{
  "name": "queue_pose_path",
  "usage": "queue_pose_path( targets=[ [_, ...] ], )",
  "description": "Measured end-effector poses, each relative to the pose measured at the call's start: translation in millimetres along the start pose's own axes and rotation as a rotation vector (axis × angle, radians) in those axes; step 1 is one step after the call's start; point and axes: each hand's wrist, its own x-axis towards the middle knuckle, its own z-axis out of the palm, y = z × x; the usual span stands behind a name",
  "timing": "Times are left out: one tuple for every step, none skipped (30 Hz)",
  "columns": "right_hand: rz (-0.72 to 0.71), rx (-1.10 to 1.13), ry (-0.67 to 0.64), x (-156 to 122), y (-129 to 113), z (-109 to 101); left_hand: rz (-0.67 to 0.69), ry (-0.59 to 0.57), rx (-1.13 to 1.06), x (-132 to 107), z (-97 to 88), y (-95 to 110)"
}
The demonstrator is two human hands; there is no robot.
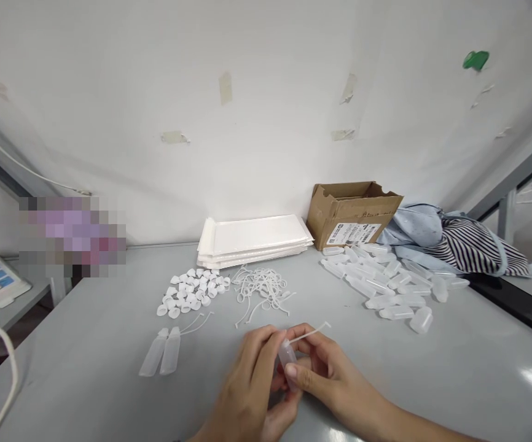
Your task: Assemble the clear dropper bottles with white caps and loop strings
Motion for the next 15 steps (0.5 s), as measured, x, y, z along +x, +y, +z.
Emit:
queue_pose_path(
  targets=[
    [0.012, -0.001, -0.007, -0.3, -1.3, 0.1, -0.037, -0.016, -0.019, -0.7, -0.5, -0.8],
    [0.017, -0.006, -0.015, -0.5, -2.9, 0.0, -0.076, -0.032, -0.028, -1.2, -1.4, -1.4],
    [0.016, -0.014, -0.019, -0.7, -4.8, -0.2, -0.116, -0.048, -0.032, -1.3, -2.9, -2.0],
    [0.012, -0.025, -0.024, -0.8, -6.8, -0.5, -0.152, -0.064, -0.035, -0.9, -4.8, -2.5],
    [0.007, -0.036, -0.022, -1.0, -8.6, -1.1, -0.177, -0.082, -0.041, -0.2, -7.0, -3.1],
    [0.006, -0.045, -0.017, -1.2, -9.9, -1.8, -0.193, -0.096, -0.050, 0.9, -9.4, -3.9],
    [0.009, -0.054, -0.008, -1.4, -10.8, -2.7, -0.200, -0.109, -0.063, 2.1, -12.0, -5.0],
    [0.012, -0.062, 0.006, -1.6, -11.0, -3.7, -0.202, -0.120, -0.073, 3.3, -14.6, -6.4],
    [0.018, -0.067, 0.018, -1.9, -10.6, -4.7, -0.196, -0.132, -0.077, 4.1, -17.2, -8.2],
    [0.022, -0.066, 0.028, -2.2, -9.9, -5.7, -0.191, -0.140, -0.075, 4.4, -19.8, -10.5],
    [0.024, -0.062, 0.037, -2.5, -9.1, -6.5, -0.190, -0.144, -0.066, 4.1, -22.5, -13.2],
    [0.027, -0.055, 0.044, -2.9, -8.5, -7.2, -0.190, -0.148, -0.050, 3.3, -25.5, -16.2],
    [0.031, -0.052, 0.053, -3.3, -8.2, -7.6, -0.202, -0.149, -0.029, 1.8, -28.8, -19.7],
    [0.039, -0.055, 0.063, -3.8, -8.3, -7.9, -0.220, -0.148, 0.000, 0.0, -32.7, -23.5],
    [0.048, -0.066, 0.073, -4.3, -8.9, -8.1, -0.245, -0.143, 0.034, -2.1, -37.2, -27.6]
  ],
)
